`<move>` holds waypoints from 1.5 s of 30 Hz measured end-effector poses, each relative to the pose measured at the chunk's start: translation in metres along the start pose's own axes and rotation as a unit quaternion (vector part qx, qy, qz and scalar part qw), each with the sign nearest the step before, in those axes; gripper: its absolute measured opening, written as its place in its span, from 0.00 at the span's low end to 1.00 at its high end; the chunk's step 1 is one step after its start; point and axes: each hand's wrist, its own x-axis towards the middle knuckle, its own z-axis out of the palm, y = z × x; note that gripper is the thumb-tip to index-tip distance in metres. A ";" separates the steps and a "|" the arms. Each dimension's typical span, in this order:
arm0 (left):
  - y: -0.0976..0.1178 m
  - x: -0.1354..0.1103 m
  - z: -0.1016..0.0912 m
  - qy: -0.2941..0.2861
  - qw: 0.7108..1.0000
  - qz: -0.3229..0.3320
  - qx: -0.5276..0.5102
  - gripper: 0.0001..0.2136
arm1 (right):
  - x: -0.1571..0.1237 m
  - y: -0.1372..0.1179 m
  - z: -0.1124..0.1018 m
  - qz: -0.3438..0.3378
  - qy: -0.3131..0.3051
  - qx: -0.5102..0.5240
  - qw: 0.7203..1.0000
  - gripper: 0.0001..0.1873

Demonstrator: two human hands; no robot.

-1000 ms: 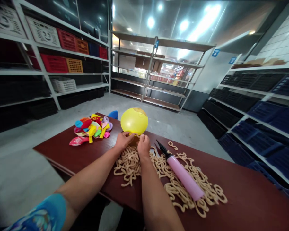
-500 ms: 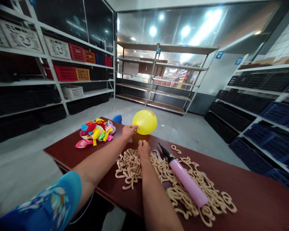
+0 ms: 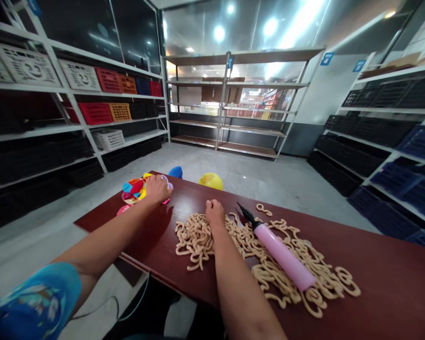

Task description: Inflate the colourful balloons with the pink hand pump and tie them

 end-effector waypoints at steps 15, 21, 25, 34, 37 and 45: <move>-0.022 -0.002 -0.022 -0.035 0.922 -0.108 -0.369 0.08 | -0.001 -0.003 -0.002 -0.026 0.017 0.050 0.998 0.15; 0.037 -0.011 -0.009 -0.252 0.541 -0.262 -0.758 0.04 | -0.009 -0.019 -0.008 -0.041 -0.023 0.331 0.942 0.20; 0.084 -0.022 0.014 -0.244 0.459 -0.300 -0.800 0.02 | -0.013 -0.023 -0.007 -0.077 -0.025 0.380 0.922 0.21; 0.116 -0.039 0.038 -0.243 0.359 -0.208 -0.877 0.05 | -0.005 -0.009 0.002 -0.127 0.089 0.240 0.958 0.12; 0.112 -0.041 0.033 -0.308 0.344 -0.240 -0.854 0.15 | -0.008 -0.010 -0.005 -0.155 0.114 0.180 0.965 0.12; 0.106 -0.041 0.025 -0.407 0.253 -0.185 -0.858 0.19 | -0.021 -0.044 -0.023 -0.257 -0.006 -0.050 0.965 0.07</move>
